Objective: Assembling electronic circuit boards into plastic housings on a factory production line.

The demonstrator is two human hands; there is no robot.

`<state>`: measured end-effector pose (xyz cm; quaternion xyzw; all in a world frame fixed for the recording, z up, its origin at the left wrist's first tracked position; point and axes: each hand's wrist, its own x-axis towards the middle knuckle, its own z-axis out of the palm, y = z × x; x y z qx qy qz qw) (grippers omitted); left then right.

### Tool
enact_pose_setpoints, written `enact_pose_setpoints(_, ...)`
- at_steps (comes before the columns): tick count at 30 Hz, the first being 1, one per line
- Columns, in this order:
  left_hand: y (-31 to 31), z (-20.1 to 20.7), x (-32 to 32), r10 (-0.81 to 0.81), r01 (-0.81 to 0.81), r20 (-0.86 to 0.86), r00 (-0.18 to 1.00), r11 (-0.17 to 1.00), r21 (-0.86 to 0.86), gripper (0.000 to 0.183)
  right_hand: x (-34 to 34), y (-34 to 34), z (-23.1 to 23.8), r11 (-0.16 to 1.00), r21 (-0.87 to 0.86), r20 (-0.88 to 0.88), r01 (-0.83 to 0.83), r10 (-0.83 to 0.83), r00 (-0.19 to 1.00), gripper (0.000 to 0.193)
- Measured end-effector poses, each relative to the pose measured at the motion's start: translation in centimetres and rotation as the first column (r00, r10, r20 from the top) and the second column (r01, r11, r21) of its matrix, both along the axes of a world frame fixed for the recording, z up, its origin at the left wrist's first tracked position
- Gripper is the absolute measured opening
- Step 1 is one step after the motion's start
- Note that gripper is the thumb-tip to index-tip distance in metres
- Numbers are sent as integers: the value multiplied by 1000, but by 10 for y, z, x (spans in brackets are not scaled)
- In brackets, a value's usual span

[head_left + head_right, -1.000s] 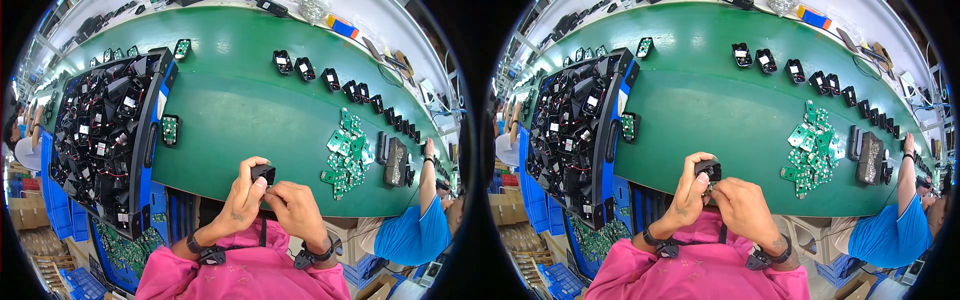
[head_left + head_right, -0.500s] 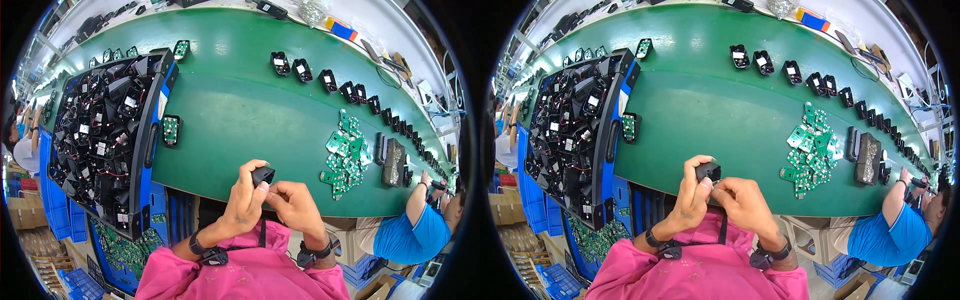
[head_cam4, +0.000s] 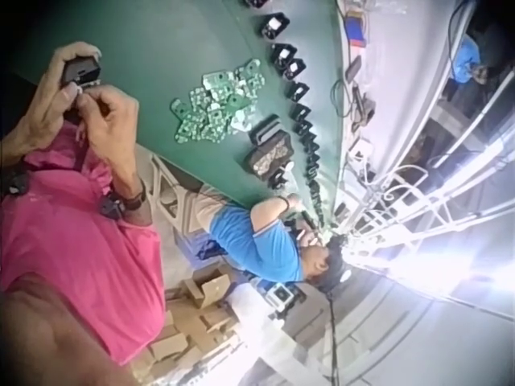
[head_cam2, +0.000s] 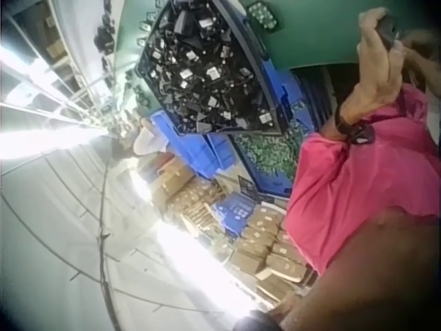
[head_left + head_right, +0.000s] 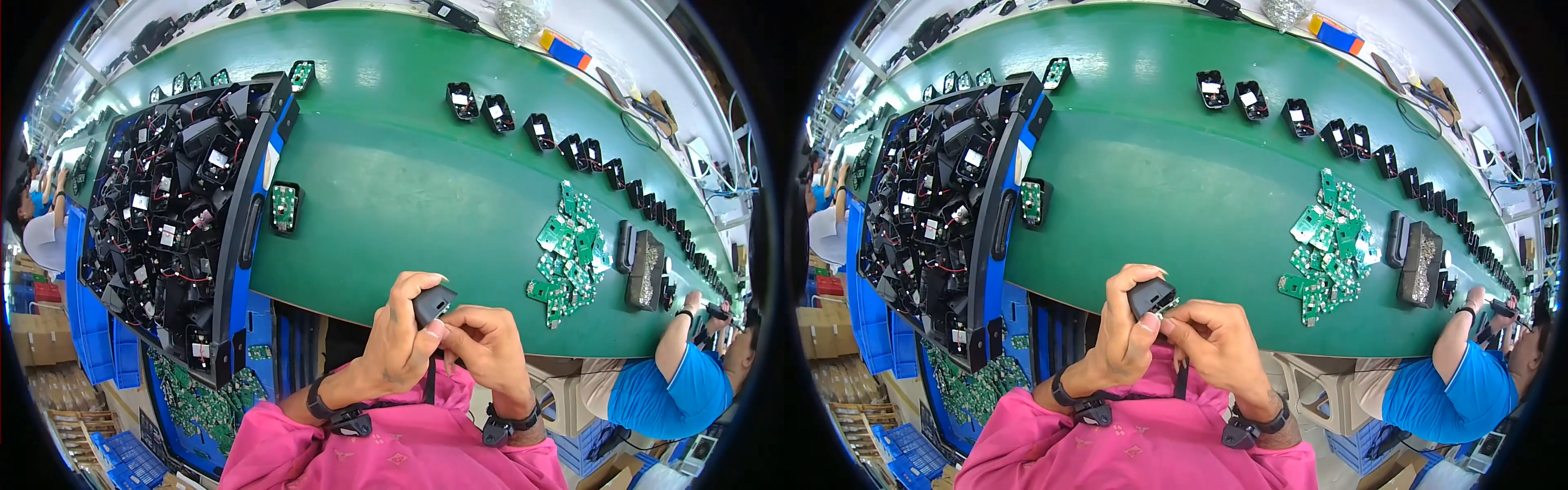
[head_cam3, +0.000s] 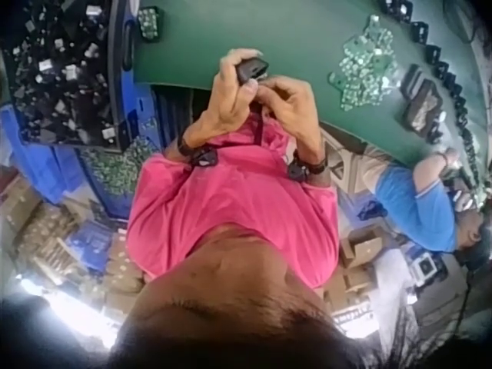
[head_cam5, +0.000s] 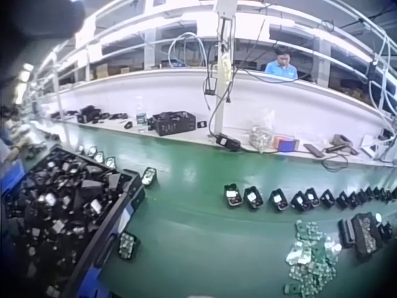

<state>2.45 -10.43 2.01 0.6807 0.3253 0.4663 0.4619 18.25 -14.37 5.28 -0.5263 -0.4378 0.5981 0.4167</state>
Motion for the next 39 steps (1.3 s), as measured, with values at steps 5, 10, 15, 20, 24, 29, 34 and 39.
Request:
enact_pose_setpoints(5, -3, -12, -2, 0, 2, 107, 994, 1000, -18, 47, -2, 0, -6, 996, -81, -172, -25, 10, 985, 13)
enact_pose_setpoints(10, -2, -9, 3, -32, -67, 391, 920, 969, 236, 59, -7, -7, 11, 964, 267, 5, 9, -11, 1000, 7)
enact_pose_setpoints(15, 4, -2, -4, -84, -40, 356, 931, 944, 328, 56, -7, -9, 18, 921, 389, 129, 10, -65, 990, 5)
enact_pose_setpoints(20, 6, 5, -11, -139, 58, 178, 974, 916, 398, 59, -6, -9, 17, 916, 402, 102, 12, -58, 993, 3)
enact_pose_setpoints(24, 3, 4, -9, -160, 85, 186, 969, 929, 359, 56, -3, -7, 16, 965, 263, -45, 23, -11, 999, 2)
enact_pose_setpoints(29, -5, -3, -4, -28, -4, 117, 993, 964, 268, 52, -1, -6, 7, 990, 138, -132, 12, 6, 991, 3)
enact_pose_setpoints(34, 0, -12, -4, -38, 1, 117, 992, 953, 303, 56, 3, 0, 11, 990, 118, -50, -74, 80, 996, 5)
enact_pose_setpoints(39, -2, -18, -4, 0, -20, 62, 998, 946, 324, 51, 3, 7, 8, 988, 67, -45, -138, 141, 989, 9)
